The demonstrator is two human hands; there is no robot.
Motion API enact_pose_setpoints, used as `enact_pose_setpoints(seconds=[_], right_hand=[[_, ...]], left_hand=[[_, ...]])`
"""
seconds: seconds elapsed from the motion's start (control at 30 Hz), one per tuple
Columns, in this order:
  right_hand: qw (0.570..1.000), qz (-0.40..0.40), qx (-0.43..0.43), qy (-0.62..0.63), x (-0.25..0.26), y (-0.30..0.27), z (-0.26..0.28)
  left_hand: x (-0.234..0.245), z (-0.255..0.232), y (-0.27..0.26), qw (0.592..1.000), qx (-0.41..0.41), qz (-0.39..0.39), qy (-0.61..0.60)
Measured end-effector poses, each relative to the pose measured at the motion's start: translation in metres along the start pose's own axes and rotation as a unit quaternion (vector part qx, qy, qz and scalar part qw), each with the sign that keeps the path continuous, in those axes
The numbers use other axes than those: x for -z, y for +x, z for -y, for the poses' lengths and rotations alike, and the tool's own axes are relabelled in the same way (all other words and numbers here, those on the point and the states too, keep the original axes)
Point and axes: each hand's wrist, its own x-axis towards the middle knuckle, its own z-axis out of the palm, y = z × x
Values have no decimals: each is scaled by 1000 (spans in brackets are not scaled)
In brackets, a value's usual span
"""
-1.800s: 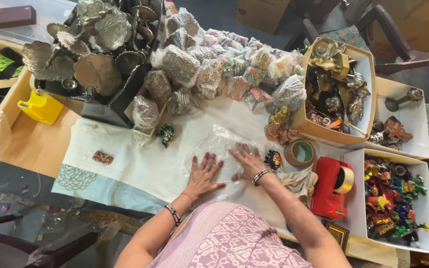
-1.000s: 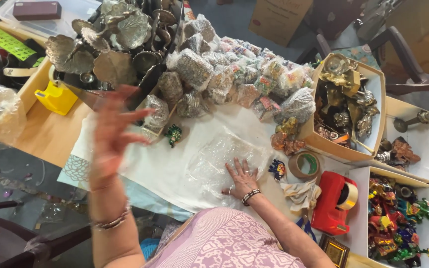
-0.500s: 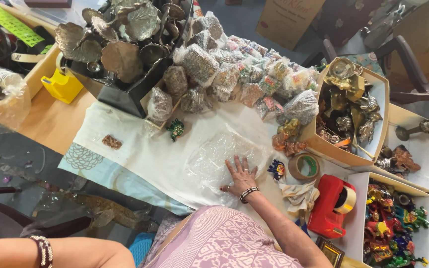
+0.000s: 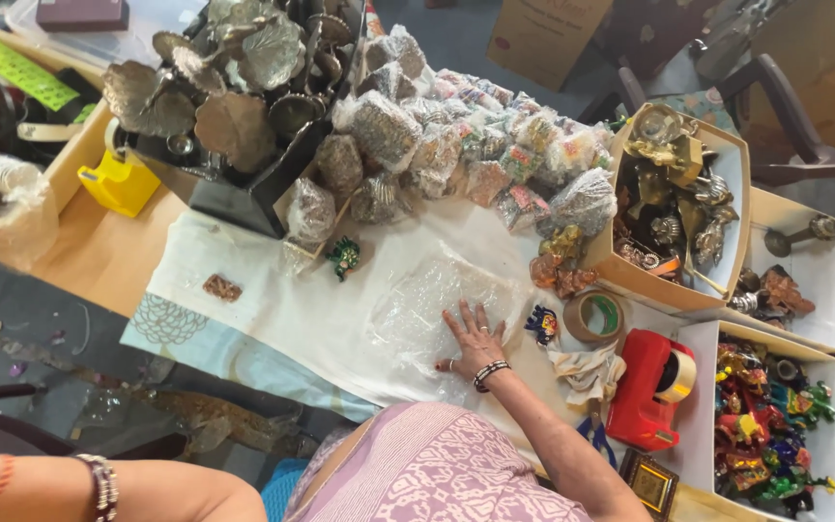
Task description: The person cleans decorative metal items by hand using a white cloth.
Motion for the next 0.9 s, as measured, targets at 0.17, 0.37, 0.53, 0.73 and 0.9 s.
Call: enact_pose_setpoints(seconds=[0.17, 0.37, 0.53, 0.73, 0.9], right_hand=[[1000, 6, -9, -8, -3, 3, 0], [1000, 18, -9, -20, -2, 7, -1], [999, 3, 8, -38, -15, 18, -10], [991, -85, -54, -83, -26, -7, 7], [991, -88, -91, -51, -45, -36, -19]], left_hand=[[-61, 102, 36, 997, 7, -36, -61], [-157, 330, 26, 748, 185, 308, 558], [-28, 455, -59, 446, 82, 551, 701], [24, 465, -97, 345, 83, 612, 707], [22, 454, -83, 301, 115, 599, 733]])
